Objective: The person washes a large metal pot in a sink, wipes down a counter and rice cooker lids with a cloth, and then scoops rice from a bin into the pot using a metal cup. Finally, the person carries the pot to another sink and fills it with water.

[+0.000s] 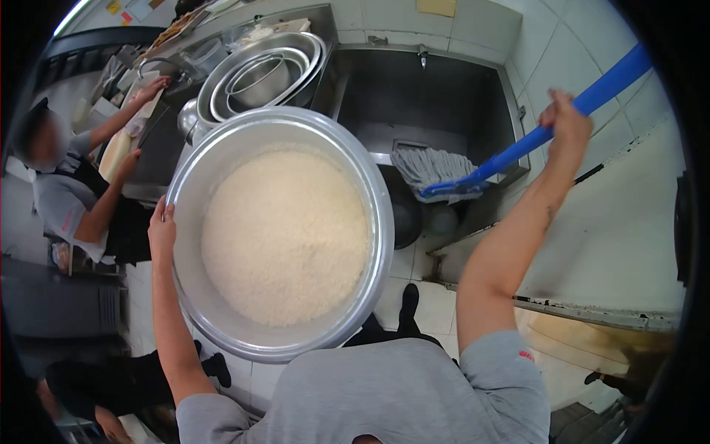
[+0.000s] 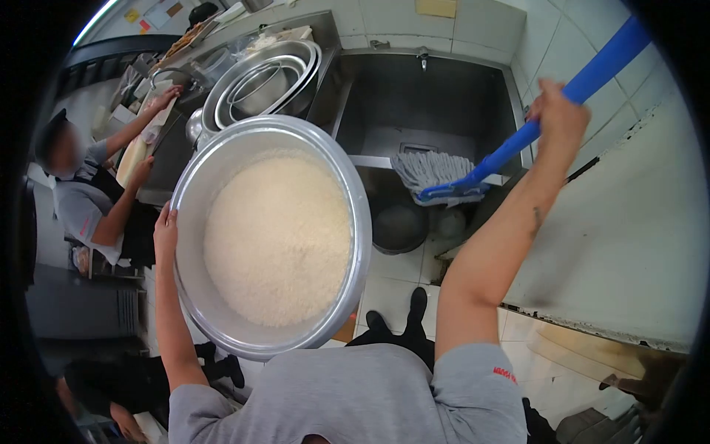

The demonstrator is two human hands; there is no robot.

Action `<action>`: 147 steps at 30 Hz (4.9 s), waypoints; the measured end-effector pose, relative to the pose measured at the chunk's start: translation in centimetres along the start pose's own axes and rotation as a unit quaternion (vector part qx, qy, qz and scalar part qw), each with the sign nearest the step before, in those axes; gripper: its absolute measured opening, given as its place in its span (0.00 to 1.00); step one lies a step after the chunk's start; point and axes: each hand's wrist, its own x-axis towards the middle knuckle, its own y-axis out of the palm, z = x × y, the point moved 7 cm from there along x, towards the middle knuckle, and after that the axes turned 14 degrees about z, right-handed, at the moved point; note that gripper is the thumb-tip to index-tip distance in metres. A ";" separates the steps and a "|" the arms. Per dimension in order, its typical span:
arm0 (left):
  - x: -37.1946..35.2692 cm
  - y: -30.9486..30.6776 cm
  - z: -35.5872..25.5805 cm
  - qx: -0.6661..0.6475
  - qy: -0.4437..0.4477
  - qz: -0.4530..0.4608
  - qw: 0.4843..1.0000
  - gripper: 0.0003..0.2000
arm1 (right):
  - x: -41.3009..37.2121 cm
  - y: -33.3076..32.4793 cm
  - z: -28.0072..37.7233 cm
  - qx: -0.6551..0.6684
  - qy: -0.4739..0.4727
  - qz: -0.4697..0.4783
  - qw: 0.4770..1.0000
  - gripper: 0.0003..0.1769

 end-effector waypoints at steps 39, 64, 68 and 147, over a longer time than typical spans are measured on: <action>4.7 6.4 -18.8 0.076 0.236 0.158 0.956 0.20 | -29.3 6.4 -20.5 0.274 0.417 0.118 0.858 0.29; 21.5 44.6 -44.7 0.108 0.346 0.423 0.830 0.18 | -20.2 4.1 -22.5 0.301 0.310 -0.195 0.880 0.32; 23.2 48.7 -44.6 0.026 0.304 0.458 0.835 0.17 | -19.2 5.3 -23.5 0.232 0.313 -0.221 0.894 0.27; 17.6 65.8 -53.6 -0.338 0.067 0.613 0.711 0.07 | 9.6 9.6 -42.6 0.102 0.354 -0.106 0.924 0.10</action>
